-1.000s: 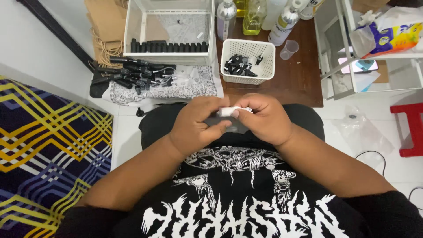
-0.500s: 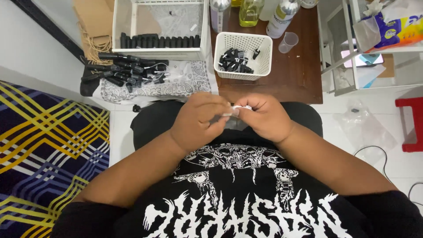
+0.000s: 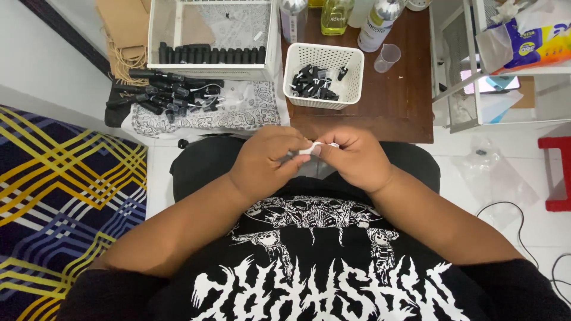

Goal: Assembling perfume sprayer heads by attaching plastic tubes to the caps.

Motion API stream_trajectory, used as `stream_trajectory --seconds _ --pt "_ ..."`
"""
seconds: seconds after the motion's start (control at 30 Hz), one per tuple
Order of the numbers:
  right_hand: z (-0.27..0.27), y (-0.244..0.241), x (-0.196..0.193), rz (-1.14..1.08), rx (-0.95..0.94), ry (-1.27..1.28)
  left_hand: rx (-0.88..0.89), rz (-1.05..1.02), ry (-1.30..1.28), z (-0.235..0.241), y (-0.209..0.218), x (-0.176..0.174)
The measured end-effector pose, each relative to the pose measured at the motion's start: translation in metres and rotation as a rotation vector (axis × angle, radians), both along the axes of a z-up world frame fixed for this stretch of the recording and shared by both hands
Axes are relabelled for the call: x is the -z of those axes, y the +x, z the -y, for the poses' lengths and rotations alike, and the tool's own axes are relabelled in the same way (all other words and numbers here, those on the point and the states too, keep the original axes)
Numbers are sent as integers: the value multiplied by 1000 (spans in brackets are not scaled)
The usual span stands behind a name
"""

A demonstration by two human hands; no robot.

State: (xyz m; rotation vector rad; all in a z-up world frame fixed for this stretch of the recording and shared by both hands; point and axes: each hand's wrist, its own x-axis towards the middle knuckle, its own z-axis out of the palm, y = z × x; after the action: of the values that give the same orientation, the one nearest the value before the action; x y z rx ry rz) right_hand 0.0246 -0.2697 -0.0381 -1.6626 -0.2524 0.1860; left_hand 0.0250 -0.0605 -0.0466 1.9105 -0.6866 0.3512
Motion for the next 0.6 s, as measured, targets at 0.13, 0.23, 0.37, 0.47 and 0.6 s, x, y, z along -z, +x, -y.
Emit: stream_trajectory --seconds 0.13,0.23,0.37,0.47,0.6 --pt "3 5 14 -114 7 117 29 -21 -5 2 4 -13" --pt "5 8 15 44 26 48 -85 -194 -40 3 4 -4" --pt "8 10 21 164 37 -52 -73 -456 55 8 9 0" --pt "8 11 14 -2 46 15 -67 -293 49 13 8 0" --pt "4 12 26 -230 54 203 -42 -130 -12 15 6 -1"
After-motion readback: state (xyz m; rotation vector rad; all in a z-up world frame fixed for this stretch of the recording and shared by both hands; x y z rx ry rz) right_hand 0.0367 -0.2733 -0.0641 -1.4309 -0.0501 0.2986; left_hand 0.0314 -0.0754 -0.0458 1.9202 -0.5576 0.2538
